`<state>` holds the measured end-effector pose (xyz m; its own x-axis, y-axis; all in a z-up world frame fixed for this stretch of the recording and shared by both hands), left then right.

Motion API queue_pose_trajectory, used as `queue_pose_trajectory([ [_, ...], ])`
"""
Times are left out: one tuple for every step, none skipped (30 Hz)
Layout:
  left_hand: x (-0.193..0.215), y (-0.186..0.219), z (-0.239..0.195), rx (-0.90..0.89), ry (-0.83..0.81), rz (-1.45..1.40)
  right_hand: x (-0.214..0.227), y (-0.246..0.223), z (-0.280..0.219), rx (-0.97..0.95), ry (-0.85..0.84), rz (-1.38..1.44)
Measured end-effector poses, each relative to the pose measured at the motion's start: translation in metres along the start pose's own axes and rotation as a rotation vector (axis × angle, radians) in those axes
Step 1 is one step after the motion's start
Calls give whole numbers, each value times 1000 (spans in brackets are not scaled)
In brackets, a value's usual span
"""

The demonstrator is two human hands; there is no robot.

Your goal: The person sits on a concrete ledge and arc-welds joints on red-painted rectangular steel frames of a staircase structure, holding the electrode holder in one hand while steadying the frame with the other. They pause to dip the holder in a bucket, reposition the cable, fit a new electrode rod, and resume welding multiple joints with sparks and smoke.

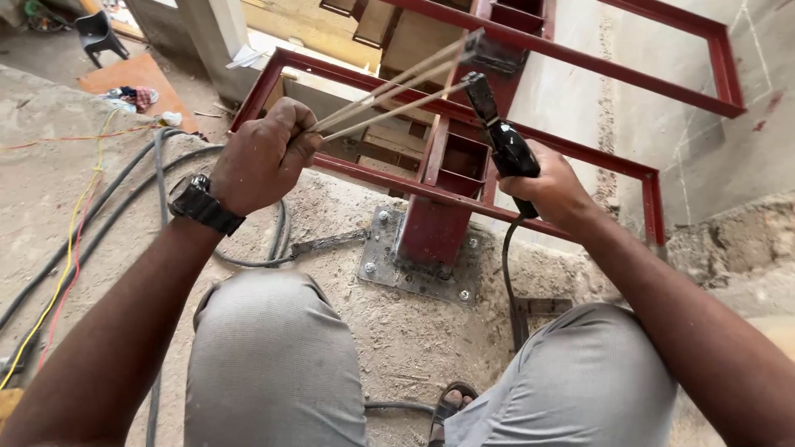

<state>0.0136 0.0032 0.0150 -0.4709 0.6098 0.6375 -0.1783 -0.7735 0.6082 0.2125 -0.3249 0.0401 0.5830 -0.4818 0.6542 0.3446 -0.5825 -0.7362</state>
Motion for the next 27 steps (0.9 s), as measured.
queue_pose_trajectory([
  [2, 1, -1, -17, -14, 17, -1, 3, 2, 3, -4, 7],
  [3, 2, 0, -38, -31, 30, -1, 6, 2, 2, -3, 13],
  [4, 1, 0, -37, -29, 31, -1, 6, 3, 3, -5, 12],
  [4, 0, 0, -53, -35, 51, -1, 7, 4, 0, -13, 11],
  [4, -1, -1, -69, -40, 71, -2, 8, 4, -4, -22, 10],
  [5, -1, 0, -67, -42, 72, -1, 12, 5, -4, -24, 12],
  [6, -1, 1, -87, -51, 125, 0, 16, 7, 21, -26, -12],
  [7, -2, 1, -107, -61, 178, 0, 19, 8, 46, -29, -36],
  [8, -1, 1, -104, -64, 179, 0, 19, 7, 44, -32, -33],
  [9, 1, 3, -136, -59, 198, 1, 19, 6, 31, -25, -35],
  [10, 3, 4, -169, -53, 217, 2, 19, 5, 18, -17, -37],
  [10, 4, 5, -168, -56, 217, 2, 23, 6, 15, -17, -35],
  [10, 5, 6, -178, -61, 238, 3, 27, 6, 12, -11, -55],
  [10, 6, 8, -188, -64, 258, 5, 30, 7, 10, -5, -77],
  [10, 6, 9, -187, -65, 258, 4, 30, 6, 9, -6, -76],
  [9, 7, 10, -216, -68, 289, 5, 29, 6, 12, -1, -62],
  [8, 8, 12, -244, -71, 321, 5, 29, 5, 14, 4, -48],
  [7, 6, 13, -243, -72, 322, 5, 27, 4, 15, 3, -47],
  [5, 3, 14, -230, -86, 323, 5, 24, 2, 23, 3, -44],
  [3, 1, 15, -216, -100, 324, 6, 21, 1, 31, 2, -43],
  [2, -2, 17, -215, -101, 324, 8, 25, 2, 31, 1, -42],
  [1, -5, 18, -206, -108, 342, 7, 30, 2, 13, -24, -71],
  [0, -8, 19, -197, -115, 361, 7, 35, 3, -5, -49, -100],
  [0, -9, 20, -191, -119, 361, 6, 33, 4, -7, -54, -98],
  [0, -9, 21, -236, -100, 381, 3, 34, 5, -48, -118, -40],
  [-1, -8, 21, -278, -83, 399, -1, 35, 5, -91, -185, 17],
  [-4, -16, 23, -270, -89, 397, 2, 33, 1, -96, -194, 19],
])
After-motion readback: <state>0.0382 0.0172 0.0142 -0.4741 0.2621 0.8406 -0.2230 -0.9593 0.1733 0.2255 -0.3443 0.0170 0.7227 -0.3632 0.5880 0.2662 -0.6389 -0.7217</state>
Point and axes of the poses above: each hand's wrist, its own z-axis towards the middle knuckle, its own x-axis out of the back of the hand, y = z × x, the point moved 3 cm from there along z, towards the middle knuckle, and after that the axes turned 4 degrees about -x, right-handed, at the moved point
